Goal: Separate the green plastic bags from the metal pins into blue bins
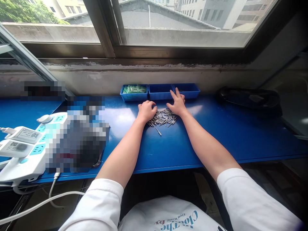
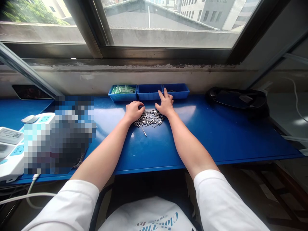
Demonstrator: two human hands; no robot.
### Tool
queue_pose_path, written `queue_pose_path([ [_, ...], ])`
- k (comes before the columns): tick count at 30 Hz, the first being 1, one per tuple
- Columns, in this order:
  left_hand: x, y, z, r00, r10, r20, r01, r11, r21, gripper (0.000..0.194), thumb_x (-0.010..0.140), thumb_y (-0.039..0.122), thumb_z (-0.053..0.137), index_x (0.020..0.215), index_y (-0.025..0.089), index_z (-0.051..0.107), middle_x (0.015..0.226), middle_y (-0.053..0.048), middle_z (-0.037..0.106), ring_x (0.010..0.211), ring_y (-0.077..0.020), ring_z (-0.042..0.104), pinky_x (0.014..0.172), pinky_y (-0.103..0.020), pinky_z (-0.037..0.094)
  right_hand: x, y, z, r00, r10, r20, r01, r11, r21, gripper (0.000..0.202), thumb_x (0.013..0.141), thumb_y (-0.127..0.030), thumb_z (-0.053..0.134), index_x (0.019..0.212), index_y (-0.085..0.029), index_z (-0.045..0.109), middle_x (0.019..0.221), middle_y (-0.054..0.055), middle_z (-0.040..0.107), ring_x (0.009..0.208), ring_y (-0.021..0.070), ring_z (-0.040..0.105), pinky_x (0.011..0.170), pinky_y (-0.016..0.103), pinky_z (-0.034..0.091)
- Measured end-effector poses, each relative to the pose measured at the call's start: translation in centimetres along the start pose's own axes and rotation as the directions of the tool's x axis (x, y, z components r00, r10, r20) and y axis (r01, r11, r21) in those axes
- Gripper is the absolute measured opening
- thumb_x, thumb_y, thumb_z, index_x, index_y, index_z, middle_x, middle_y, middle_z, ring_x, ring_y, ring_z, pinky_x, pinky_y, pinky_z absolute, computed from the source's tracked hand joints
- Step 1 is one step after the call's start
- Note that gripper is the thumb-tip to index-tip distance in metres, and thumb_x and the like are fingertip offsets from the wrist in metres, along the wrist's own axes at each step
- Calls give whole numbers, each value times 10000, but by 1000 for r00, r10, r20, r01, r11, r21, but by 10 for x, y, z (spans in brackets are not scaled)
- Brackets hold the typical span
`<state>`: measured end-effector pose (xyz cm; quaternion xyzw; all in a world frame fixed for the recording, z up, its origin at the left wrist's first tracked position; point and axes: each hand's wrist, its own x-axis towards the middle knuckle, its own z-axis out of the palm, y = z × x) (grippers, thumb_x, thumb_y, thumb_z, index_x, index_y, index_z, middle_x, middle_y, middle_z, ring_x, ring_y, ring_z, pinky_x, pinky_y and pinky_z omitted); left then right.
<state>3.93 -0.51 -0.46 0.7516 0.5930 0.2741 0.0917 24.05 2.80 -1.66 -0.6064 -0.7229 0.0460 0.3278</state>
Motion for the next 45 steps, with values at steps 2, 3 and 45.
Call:
queue_pose_path([
  [2, 1, -1, 1, 1000, -4, 4, 4, 1000, 3, 238, 877, 325, 491, 993, 231, 677, 1116, -64, 692, 1124, -263, 590, 967, -424, 388, -2, -2, -4, 996, -32, -84, 36, 998, 46, 577, 747, -288, 594, 1315, -200, 549, 1475, 130, 431, 1218, 353, 411, 1004, 563, 386],
  [3, 1, -1, 1, 1000, -5, 6, 5, 1000, 6, 241, 879, 325, 490, 996, 231, 678, 1118, -64, 692, 1123, -263, 590, 963, -421, 392, -4, -3, -6, 992, -58, -109, 66, 995, 71, 473, 763, -275, 579, 1226, -184, 609, 1370, 138, 523, 1188, 336, 441, 1011, 541, 392],
  [45, -3, 8, -4, 950, 286, -125, -300, 947, -114, 229, 855, 241, 552, 1041, 224, 685, 1034, -42, 721, 1026, -208, 625, 944, -361, 413, -27, -35, -10, 978, -195, 71, 135, 859, 495, 202, 856, -378, 557, 959, -209, 593, 662, -21, 638, 610, 148, 561, 669, 291, 450],
])
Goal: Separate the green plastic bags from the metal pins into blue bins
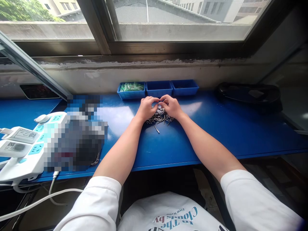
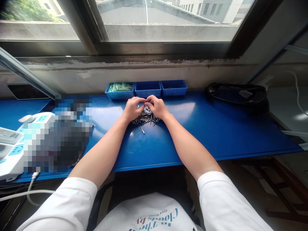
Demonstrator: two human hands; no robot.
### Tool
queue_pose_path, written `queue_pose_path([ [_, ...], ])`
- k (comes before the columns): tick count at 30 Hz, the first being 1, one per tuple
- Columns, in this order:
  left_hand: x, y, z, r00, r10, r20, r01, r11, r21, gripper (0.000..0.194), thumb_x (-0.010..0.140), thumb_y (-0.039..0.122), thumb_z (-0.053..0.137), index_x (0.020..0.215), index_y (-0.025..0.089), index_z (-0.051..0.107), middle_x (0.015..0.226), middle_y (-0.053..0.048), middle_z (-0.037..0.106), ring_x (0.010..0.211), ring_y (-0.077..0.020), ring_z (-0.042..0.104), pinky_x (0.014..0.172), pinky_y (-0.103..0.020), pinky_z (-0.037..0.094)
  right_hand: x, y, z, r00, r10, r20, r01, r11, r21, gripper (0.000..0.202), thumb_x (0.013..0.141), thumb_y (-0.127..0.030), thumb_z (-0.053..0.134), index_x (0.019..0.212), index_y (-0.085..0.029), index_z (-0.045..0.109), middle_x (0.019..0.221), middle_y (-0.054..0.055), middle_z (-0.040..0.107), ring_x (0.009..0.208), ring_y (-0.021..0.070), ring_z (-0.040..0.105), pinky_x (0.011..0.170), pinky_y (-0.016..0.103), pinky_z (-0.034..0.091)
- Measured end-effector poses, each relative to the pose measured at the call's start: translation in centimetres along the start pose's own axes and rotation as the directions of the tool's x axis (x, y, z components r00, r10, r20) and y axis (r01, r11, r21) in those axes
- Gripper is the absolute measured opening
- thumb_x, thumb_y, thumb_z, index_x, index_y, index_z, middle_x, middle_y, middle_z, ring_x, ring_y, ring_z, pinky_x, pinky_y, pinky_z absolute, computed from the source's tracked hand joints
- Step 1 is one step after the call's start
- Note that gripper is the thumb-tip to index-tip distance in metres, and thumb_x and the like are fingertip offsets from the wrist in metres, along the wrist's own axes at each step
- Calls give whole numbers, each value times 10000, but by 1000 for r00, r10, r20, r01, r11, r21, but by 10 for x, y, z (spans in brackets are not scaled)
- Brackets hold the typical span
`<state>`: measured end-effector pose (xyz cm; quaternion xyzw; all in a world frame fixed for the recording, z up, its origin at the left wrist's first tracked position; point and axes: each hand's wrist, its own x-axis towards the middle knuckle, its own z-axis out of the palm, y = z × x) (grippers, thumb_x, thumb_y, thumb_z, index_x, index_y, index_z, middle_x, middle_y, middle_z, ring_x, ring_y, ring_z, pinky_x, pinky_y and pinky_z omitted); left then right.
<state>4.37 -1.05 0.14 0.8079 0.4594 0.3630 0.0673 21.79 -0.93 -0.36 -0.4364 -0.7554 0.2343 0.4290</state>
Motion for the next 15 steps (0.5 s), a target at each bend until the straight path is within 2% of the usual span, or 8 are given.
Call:
queue_pose_path([
  [3, 0, 1, 0, 999, -8, 45, 8, 1000, 14, 232, 878, 294, 546, 1045, 233, 696, 1056, -48, 721, 1027, -206, 630, 942, -353, 416, -1, -5, -1, 999, 26, 19, -27, 997, 68, 213, 860, -394, 539, 980, -219, 530, 651, -32, 636, 598, 147, 577, 653, 287, 451],
  [7, 1, 3, -2, 993, -60, 99, 56, 998, 35, 221, 885, 313, 540, 985, 243, 725, 1043, -51, 731, 1010, -204, 641, 952, -346, 420, -2, -10, -1, 997, 60, 48, -61, 998, 20, 215, 873, -418, 508, 983, -233, 507, 641, -36, 627, 576, 145, 561, 631, 284, 439],
  [12, 1, 3, -3, 993, -54, 108, 51, 998, 35, 222, 892, 338, 543, 943, 252, 741, 1035, -43, 737, 995, -197, 648, 950, -344, 417, -2, -11, -1, 996, 77, 39, -77, 997, 21, 226, 880, -446, 500, 959, -235, 522, 610, -41, 605, 552, 137, 540, 615, 279, 435],
  [15, 1, 1, -3, 996, -44, 74, 41, 998, 40, 237, 909, 338, 526, 919, 245, 744, 992, -39, 743, 966, -191, 652, 953, -347, 402, -2, -11, -3, 998, 69, -2, -68, 994, 81, 260, 877, -484, 505, 895, -230, 557, 649, -25, 624, 570, 133, 543, 611, 277, 436],
])
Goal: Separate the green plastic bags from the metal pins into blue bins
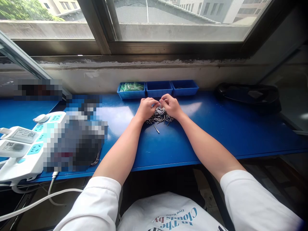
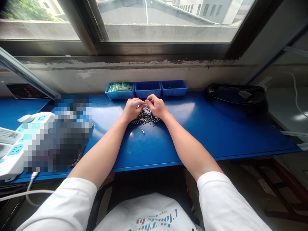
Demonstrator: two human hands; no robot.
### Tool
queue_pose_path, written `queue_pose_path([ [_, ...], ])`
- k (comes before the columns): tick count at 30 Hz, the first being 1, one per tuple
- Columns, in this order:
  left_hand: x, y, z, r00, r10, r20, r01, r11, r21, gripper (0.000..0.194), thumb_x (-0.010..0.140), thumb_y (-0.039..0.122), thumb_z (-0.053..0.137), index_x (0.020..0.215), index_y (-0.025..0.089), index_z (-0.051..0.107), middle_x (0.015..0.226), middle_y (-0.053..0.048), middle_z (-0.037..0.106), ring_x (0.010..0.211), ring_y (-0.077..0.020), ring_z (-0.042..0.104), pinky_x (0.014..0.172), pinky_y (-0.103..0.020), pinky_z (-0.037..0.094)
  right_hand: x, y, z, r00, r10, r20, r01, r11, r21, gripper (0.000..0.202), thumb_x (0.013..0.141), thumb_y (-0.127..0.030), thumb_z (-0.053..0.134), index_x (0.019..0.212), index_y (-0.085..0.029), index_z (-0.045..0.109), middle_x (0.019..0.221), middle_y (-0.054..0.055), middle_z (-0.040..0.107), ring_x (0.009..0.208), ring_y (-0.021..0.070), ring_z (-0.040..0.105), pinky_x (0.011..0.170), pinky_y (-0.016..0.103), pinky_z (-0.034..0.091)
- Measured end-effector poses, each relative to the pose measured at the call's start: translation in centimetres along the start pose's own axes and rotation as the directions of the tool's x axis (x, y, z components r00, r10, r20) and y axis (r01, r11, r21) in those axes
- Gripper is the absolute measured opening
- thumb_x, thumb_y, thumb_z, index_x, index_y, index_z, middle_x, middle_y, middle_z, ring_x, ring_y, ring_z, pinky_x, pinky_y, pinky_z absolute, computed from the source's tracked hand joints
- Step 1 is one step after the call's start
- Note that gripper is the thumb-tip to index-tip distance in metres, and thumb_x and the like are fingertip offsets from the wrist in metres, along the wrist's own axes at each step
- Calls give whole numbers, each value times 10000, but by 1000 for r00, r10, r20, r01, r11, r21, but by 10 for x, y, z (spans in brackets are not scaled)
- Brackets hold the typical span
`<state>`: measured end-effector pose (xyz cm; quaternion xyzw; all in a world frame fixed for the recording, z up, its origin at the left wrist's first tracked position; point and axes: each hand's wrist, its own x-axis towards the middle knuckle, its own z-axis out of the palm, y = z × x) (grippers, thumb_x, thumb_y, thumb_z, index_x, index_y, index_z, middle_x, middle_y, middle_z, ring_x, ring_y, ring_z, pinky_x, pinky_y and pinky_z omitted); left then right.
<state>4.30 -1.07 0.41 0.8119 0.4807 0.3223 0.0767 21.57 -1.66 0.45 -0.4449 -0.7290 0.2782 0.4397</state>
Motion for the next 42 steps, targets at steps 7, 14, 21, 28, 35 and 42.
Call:
queue_pose_path([
  [7, 0, -1, 1, 999, -33, -20, 33, 999, 4, 244, 918, 357, 515, 951, 240, 726, 989, -32, 739, 985, -204, 642, 976, -367, 380, 1, -6, -4, 1000, 8, 13, -12, 964, 267, 331, 764, -525, 645, 769, -195, 636, 730, 20, 670, 701, 165, 611, 681, 307, 493],
  [14, 2, -9, -1, 973, -208, -99, 209, 978, -3, 285, 898, 355, 511, 1081, 211, 676, 1088, -64, 709, 1071, -226, 617, 940, -351, 430, 10, 12, -18, 988, 21, -156, -9, 997, 81, 309, 804, -459, 581, 928, -190, 669, 929, 67, 707, 908, 224, 630, 839, 384, 510],
  [21, 4, -18, 6, 951, -294, -97, 298, 954, 26, 236, 874, 288, 506, 1019, 219, 679, 1120, -65, 693, 1101, -238, 604, 984, -368, 423, 20, 13, -22, 986, -2, -165, -69, 902, -425, 566, 800, -382, 576, 1339, -216, 536, 1392, 94, 544, 1247, 350, 416, 1030, 587, 353],
  [28, 3, -15, 6, 952, -298, -72, 301, 953, 30, 245, 877, 270, 486, 1019, 212, 677, 1131, -78, 682, 1113, -254, 596, 980, -390, 423, 43, 17, -15, 995, 18, -98, -70, 832, -550, 692, 761, -423, 634, 1390, -195, 461, 1495, 121, 424, 1234, 424, 357, 985, 704, 310],
  [35, 3, -14, 6, 956, -291, -47, 293, 955, 47, 240, 876, 280, 487, 1005, 222, 681, 1114, -73, 680, 1104, -253, 593, 981, -383, 423, 69, 29, -15, 995, 100, 11, -74, 801, -595, 613, 719, -454, 696, 1239, -155, 568, 1341, 178, 532, 1266, 490, 328, 993, 752, 276],
  [42, 4, -17, 8, 959, -280, -51, 282, 958, 45, 239, 873, 272, 487, 989, 222, 690, 1104, -75, 683, 1093, -257, 601, 969, -390, 427, 46, 29, -17, 993, -40, -113, -33, 817, -576, 528, 810, -388, 605, 1275, -148, 536, 1419, 184, 441, 1266, 392, 400, 1032, 614, 370],
])
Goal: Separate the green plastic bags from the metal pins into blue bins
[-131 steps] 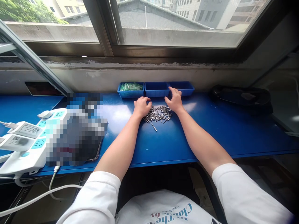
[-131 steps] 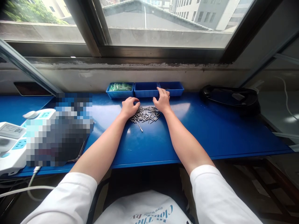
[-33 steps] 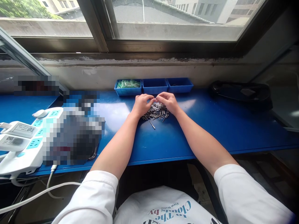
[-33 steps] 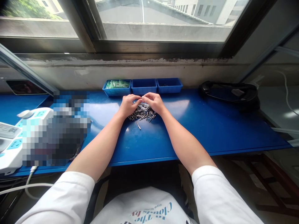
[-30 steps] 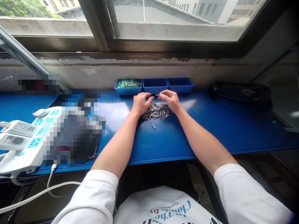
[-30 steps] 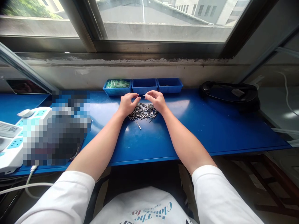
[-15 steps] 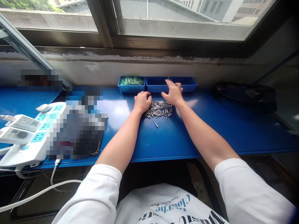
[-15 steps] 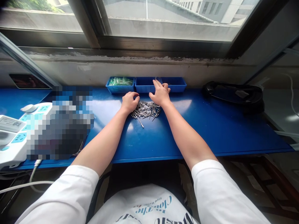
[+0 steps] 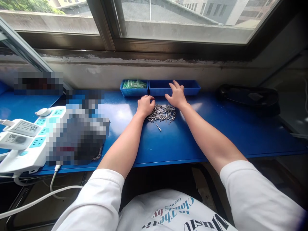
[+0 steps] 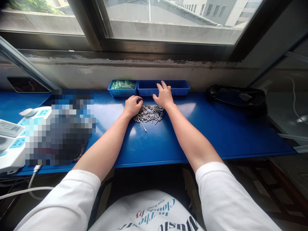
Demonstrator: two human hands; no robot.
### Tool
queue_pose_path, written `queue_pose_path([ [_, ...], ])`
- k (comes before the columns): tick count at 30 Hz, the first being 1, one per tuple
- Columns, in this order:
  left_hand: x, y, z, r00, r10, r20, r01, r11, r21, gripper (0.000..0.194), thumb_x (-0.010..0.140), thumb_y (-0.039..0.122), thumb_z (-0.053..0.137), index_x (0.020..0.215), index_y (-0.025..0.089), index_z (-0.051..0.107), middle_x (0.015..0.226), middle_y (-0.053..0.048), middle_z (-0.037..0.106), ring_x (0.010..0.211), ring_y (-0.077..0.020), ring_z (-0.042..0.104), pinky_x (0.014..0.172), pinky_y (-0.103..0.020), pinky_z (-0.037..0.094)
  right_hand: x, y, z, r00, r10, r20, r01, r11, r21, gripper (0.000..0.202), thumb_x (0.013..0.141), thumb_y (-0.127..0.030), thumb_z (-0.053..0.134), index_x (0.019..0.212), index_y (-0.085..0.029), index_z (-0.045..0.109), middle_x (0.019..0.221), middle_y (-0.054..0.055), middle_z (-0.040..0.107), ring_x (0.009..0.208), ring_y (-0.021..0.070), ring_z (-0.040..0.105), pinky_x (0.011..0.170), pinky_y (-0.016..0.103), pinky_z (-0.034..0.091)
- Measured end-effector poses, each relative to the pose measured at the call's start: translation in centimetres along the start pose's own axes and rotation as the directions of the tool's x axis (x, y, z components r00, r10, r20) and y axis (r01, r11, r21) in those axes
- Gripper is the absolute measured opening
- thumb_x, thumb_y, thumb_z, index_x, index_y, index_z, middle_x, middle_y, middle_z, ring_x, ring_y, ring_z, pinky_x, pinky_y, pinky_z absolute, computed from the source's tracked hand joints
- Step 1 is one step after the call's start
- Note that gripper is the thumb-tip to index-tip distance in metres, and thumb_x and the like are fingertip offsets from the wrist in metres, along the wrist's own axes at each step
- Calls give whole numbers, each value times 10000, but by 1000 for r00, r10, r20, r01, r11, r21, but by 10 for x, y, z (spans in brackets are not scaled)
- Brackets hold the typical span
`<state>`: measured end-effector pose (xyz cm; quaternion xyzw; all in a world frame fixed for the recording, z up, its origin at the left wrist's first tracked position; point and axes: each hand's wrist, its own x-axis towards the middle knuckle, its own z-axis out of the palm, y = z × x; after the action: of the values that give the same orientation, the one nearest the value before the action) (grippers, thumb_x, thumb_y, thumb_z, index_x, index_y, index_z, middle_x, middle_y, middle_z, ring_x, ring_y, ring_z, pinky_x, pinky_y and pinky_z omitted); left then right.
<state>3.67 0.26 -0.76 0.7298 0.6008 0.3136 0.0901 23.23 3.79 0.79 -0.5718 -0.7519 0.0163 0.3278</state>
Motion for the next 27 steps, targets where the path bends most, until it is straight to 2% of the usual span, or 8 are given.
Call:
queue_pose_path([
  [3, -1, 0, 0, 1000, 7, 5, -7, 1000, -1, 236, 866, 269, 492, 979, 219, 693, 1102, -79, 686, 1082, -263, 607, 959, -402, 433, -18, -7, -9, 994, 57, -88, -50, 995, 83, 324, 838, -297, 535, 1106, -139, 628, 1225, 174, 566, 1142, 323, 523, 1000, 501, 443],
  [7, -2, 0, 0, 1000, 8, 15, -8, 1000, 16, 233, 866, 277, 494, 970, 227, 696, 1090, -74, 690, 1085, -262, 605, 960, -399, 437, -36, -13, -12, 999, 28, -18, -25, 988, 153, 192, 818, -296, 557, 919, -186, 677, 1065, 123, 625, 988, 288, 589, 924, 446, 488],
  [11, -3, 0, -1, 1000, 19, 10, -19, 999, 27, 228, 859, 280, 500, 962, 230, 698, 1080, -67, 692, 1081, -254, 606, 960, -388, 441, -44, -15, -7, 994, -74, 80, 61, 987, 150, 257, 798, -355, 617, 961, -175, 701, 1039, 108, 639, 1021, 281, 557, 957, 432, 456],
  [15, -3, 1, -1, 999, 32, -1, -32, 999, 12, 233, 857, 276, 502, 957, 212, 702, 1082, -74, 693, 1065, -250, 614, 961, -386, 443, -48, -18, -4, 960, -175, 220, 153, 982, 111, 406, 776, -482, 668, 1074, -209, 708, 1087, 108, 629, 1093, 321, 492, 983, 494, 400],
  [17, -3, 2, -2, 999, 33, 0, -33, 999, 10, 230, 854, 272, 506, 953, 209, 704, 1078, -73, 695, 1064, -248, 615, 963, -384, 443, -48, -19, -1, 946, -187, 264, 166, 981, 99, 402, 785, -503, 661, 1065, -220, 719, 1085, 108, 620, 1095, 323, 490, 967, 494, 399],
  [22, -3, 2, -2, 999, 32, 13, -32, 999, 10, 216, 847, 268, 521, 940, 215, 708, 1069, -62, 698, 1064, -243, 616, 962, -380, 446, -46, -17, 3, 936, -213, 279, 179, 973, 143, 254, 834, -405, 639, 968, -221, 751, 1025, 91, 643, 1024, 274, 545, 929, 444, 416],
  [27, -3, 3, -2, 998, 56, 12, -56, 998, -18, 211, 842, 264, 527, 932, 210, 710, 1049, -62, 702, 1046, -238, 624, 968, -377, 449, -45, -18, 4, 946, -207, 249, 164, 969, 184, 165, 834, -324, 651, 855, -213, 771, 945, 77, 694, 964, 249, 576, 882, 409, 427],
])
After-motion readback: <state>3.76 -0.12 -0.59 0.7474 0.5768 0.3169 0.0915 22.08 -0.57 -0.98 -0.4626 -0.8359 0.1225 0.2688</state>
